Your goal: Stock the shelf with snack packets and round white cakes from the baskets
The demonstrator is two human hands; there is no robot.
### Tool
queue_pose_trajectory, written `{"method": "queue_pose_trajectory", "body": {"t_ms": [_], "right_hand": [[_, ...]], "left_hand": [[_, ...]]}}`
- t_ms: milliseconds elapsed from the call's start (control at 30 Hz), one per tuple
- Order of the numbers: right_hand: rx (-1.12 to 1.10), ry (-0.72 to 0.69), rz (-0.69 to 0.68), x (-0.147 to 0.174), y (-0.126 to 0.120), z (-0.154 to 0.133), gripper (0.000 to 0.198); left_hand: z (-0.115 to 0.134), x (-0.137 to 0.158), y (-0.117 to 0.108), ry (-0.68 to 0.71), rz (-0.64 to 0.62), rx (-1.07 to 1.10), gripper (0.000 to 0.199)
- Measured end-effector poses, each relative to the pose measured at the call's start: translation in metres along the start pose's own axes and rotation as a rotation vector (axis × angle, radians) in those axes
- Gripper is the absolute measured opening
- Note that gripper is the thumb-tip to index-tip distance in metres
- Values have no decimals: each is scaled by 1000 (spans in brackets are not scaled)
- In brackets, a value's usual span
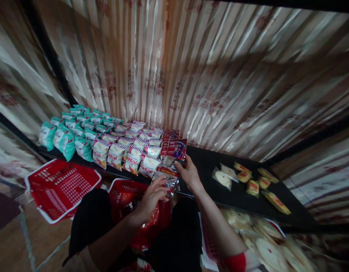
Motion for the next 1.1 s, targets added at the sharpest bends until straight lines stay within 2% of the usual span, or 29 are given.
{"method": "queue_pose_trajectory", "body": {"t_ms": [267, 500, 600, 767, 900, 1100], "right_hand": [[166, -20, -51, -8, 6, -8, 72], [247, -60, -84, -19, 9, -6, 75], [324, -148, -64, -16, 12, -5, 72], [547, -318, -13, -6, 15, -1, 48], [649, -430, 24, -4, 16, 2, 42], [769, -566, -52, -7, 23, -7, 39]], "left_hand": [[3, -11, 0, -40, 51, 7, 62], [2, -17, 1, -41, 72, 6, 60], [2, -18, 1, -40, 81, 2, 58], [-1, -20, -1, -16, 93, -15, 59], [-4, -23, -2, -6, 96, -40, 59], [-9, -28, -2, -9, 102, -62, 58]]}}
Point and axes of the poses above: each hand's wrist, its own x-axis away from the middle knuckle, its own y-axis out of the palm, z = x × y, the point moved 1 cm from there along -x, towards the middle knuckle, and after that the axes turned 12 degrees about -x, right-handed, at the moved point
